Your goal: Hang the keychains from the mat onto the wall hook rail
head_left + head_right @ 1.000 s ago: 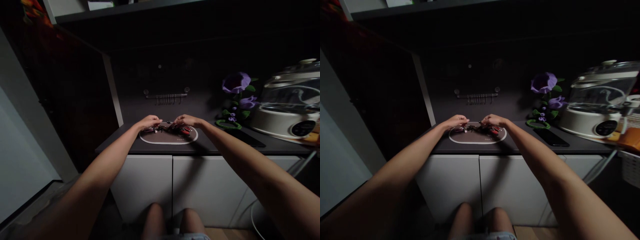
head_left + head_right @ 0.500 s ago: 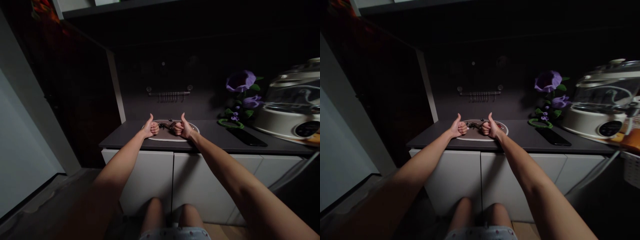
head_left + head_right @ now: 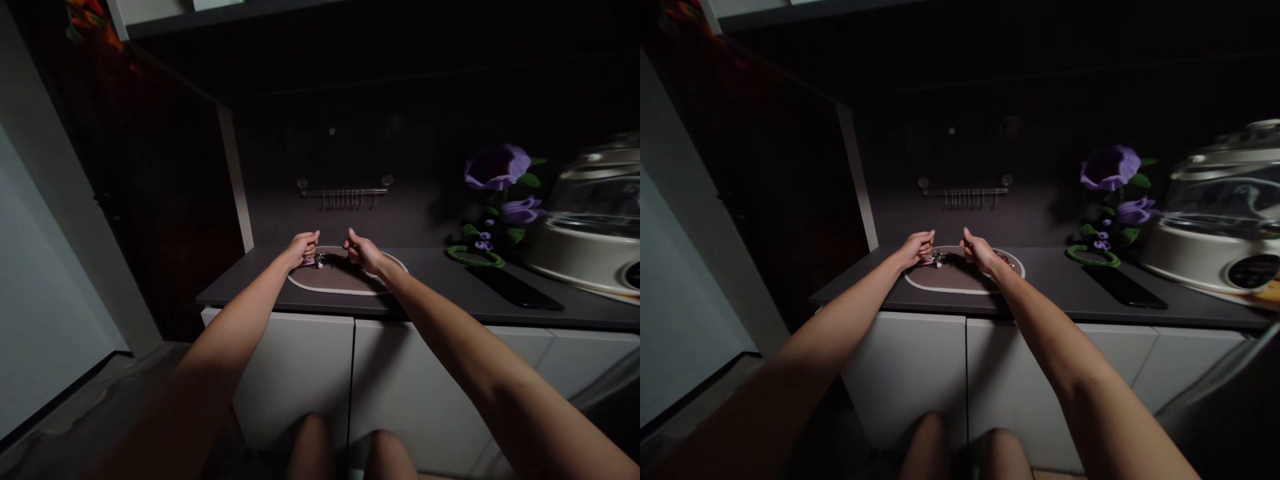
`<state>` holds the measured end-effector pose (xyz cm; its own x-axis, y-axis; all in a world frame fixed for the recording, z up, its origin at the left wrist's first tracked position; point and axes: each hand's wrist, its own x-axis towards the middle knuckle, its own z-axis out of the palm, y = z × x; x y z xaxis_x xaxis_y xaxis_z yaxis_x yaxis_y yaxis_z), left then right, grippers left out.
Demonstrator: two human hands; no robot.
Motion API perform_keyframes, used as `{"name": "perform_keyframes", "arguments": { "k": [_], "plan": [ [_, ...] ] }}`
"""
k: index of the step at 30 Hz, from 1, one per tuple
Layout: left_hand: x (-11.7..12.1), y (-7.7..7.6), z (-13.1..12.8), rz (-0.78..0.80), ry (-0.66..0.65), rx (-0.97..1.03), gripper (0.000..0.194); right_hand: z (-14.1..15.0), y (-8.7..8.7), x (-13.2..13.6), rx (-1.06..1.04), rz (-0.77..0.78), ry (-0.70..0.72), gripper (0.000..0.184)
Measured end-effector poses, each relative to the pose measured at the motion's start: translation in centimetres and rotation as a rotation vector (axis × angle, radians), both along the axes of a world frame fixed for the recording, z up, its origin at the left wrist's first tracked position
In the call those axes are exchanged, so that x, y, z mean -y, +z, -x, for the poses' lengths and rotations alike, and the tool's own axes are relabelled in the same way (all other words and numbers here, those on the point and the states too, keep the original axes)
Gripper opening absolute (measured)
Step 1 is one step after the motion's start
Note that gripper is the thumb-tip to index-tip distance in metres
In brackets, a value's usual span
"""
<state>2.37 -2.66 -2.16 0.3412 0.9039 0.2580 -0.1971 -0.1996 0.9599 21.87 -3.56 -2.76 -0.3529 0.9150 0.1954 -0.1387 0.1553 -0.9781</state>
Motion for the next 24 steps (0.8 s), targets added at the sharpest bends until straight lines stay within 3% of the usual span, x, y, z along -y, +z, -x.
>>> {"name": "perform_keyframes", "arguments": {
  "k": [4,8,15,20,24],
  "plan": [
    [-2.1,0.1,-0.1,-0.196,0.253,-0.179,0.021,1.5,0.1,-2.0,0.064,-0.108,-0.219,0.019],
    [-4.1,-0.3,-0.2,-0.347,0.408,-0.347,0.008,2.9,-0.1,-4.4,0.129,-0.148,-0.340,0.004],
    [-6.6,-2.5,0.3,-0.511,0.607,-0.516,0.010,4.4,-1.7,-7.5,0.352,-0.361,-0.503,0.011],
    [-7.9,-3.9,1.0,-0.566,0.614,-0.622,0.009,4.1,-2.4,-7.1,0.656,-0.586,-0.503,0.007],
    [-8.2,-4.3,1.2,-0.557,0.637,-0.892,0.010,3.9,-2.5,-7.0,0.852,-0.621,-0.490,0.012]
  ]
}}
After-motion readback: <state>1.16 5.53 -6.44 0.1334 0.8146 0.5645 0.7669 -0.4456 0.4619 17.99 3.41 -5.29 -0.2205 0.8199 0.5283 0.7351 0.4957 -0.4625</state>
